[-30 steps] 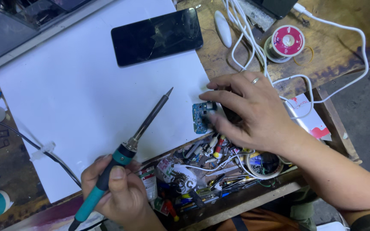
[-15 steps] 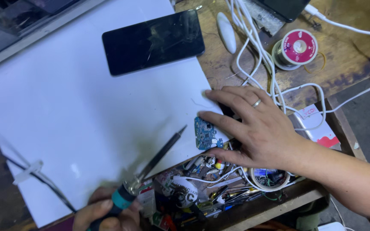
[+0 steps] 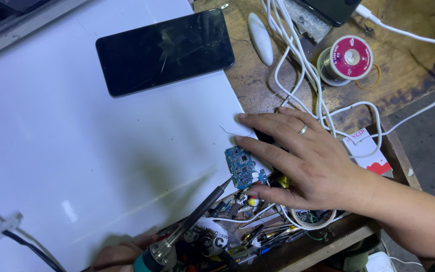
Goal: The person uses a soldering iron and solder wire to reflow or attach components on a small blue circuit board. They repeatedly heat specific points on the board while feeding solder, then inspect the joints. The board is handled and repositioned several times during the process.
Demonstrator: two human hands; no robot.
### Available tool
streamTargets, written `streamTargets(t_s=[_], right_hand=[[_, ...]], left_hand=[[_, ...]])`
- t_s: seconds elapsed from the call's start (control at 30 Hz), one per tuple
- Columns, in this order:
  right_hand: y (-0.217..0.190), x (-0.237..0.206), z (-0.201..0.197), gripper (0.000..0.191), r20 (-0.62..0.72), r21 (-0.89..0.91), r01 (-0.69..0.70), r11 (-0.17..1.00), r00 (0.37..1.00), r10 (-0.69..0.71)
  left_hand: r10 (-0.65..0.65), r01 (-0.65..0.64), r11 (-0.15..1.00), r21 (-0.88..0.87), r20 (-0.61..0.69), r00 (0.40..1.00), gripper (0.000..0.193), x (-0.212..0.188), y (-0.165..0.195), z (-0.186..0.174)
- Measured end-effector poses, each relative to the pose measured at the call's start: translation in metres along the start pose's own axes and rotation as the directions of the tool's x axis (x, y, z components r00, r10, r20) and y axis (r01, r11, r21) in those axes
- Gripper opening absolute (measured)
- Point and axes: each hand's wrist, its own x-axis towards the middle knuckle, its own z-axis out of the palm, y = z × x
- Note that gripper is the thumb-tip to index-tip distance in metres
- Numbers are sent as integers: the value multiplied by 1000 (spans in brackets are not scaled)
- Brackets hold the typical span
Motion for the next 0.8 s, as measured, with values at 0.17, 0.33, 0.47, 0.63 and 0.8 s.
streamTargets(t_s=[0.17,0.33,0.47,0.63,0.8], right_hand=[[0,1,-1,65,-3,25,12,1000,1000,-12],[0,1,0,63,3,63,7,998,1000,-7],[3,1,2,63,8,84,-2,996,1000,1],[5,0,2,62,25,97,-15,995,1000,12],[6,0,2,60,24,109,-17,994,1000,14]], left_hand=[[36,-38,999,20,60,998,26,5,-4,-2],[49,-52,998,32,93,994,26,3,-7,-6],[53,-58,998,40,115,992,27,5,-10,-8],[59,-65,997,42,136,989,28,6,-10,-9],[59,-67,997,49,158,986,29,7,-12,-10]])
